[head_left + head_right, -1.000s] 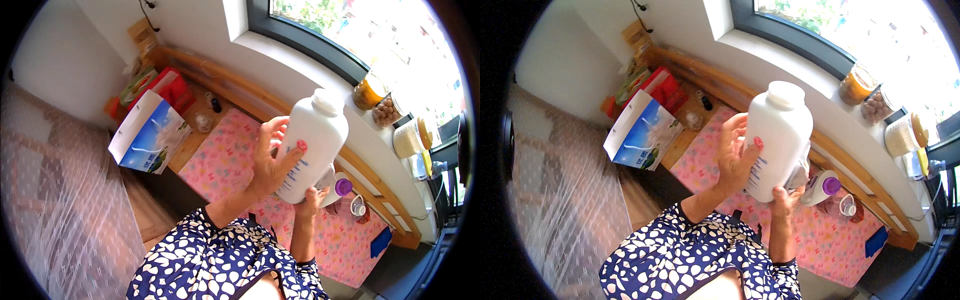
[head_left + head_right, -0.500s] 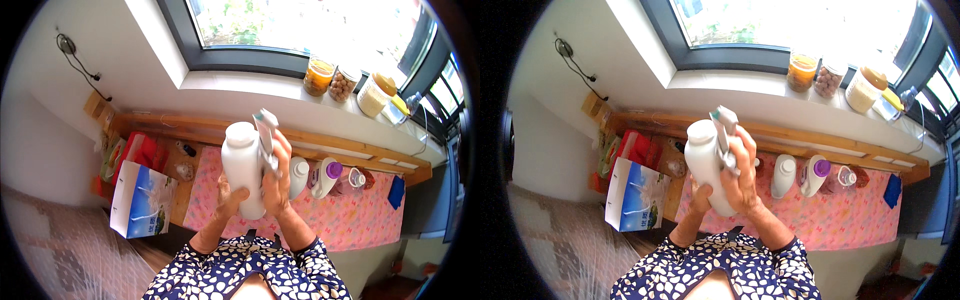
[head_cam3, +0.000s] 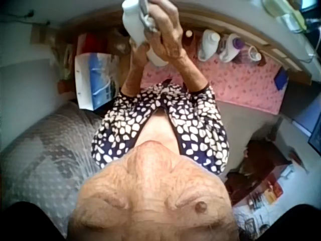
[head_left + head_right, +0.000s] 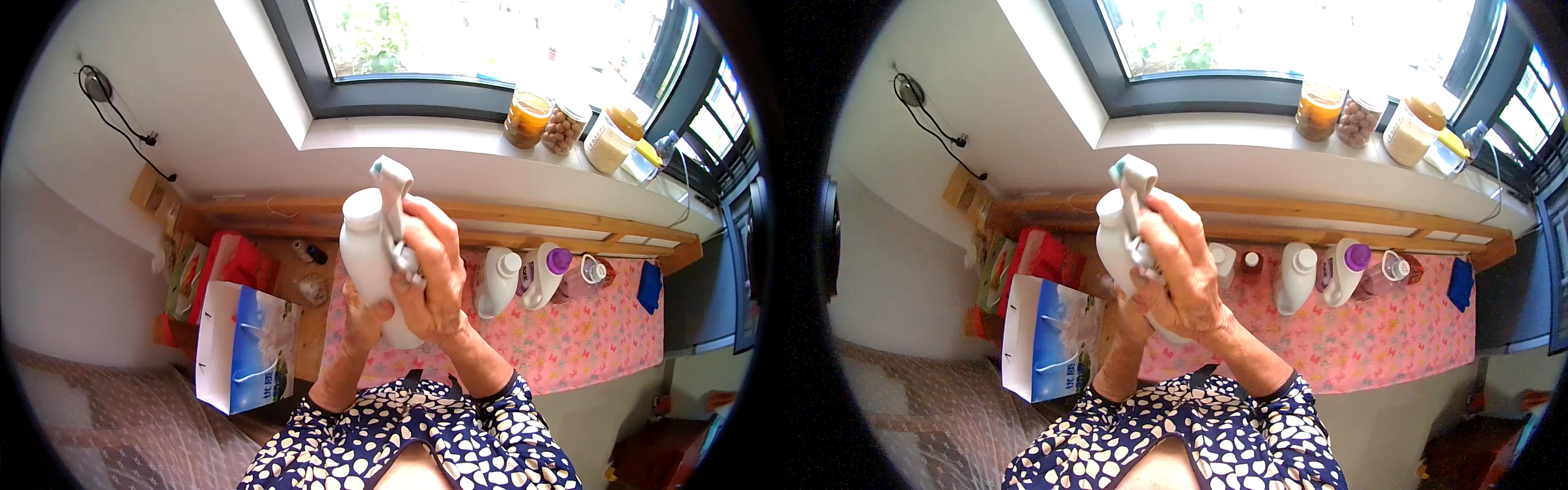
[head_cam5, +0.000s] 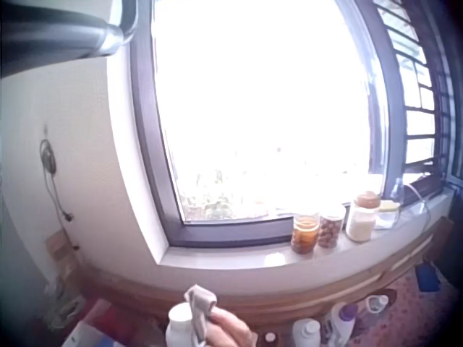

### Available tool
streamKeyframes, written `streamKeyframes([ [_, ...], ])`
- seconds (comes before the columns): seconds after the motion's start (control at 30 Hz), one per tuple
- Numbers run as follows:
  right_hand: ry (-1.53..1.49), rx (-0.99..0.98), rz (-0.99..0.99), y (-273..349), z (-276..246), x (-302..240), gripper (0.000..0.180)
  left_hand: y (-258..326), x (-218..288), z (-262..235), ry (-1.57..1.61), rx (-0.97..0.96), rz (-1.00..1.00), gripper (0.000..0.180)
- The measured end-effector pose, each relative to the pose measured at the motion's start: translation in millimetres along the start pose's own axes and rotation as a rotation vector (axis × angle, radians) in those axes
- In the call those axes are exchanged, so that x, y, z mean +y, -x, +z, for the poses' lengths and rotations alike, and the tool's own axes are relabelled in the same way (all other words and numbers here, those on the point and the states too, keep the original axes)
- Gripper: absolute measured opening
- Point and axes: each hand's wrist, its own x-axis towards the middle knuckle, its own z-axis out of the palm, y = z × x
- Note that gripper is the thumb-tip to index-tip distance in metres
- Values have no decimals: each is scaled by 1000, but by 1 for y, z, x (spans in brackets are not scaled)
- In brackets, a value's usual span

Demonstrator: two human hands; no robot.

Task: The person wipes several plastic containers and bottles on a windowsill using a cloth. They handle a small bottle, a yellow container, a large jar, and a white bottle, wiping each one individually before placing them back on the sill. The person also wipes the windowsill surface itself.

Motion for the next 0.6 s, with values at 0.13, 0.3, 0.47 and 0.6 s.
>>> streamKeyframes([
  [0.13, 173, -87, -213, 25, 18, -5, 41, -11, 16, -2, 73, 28, -70, 75],
  [0.3, 62, 110, -89, 14, 30, -18, 50, -6, 2, -23, 49, -89, 4, 85],
  [0.47, -486, 78, 673, -15, 10, -7, 40, 12, -7, -34, 127, -151, -44, 102],
  [0.6, -464, 69, 669, -13, 11, 4, 41, 17, -44, -56, -56, -161, 65, 114],
])
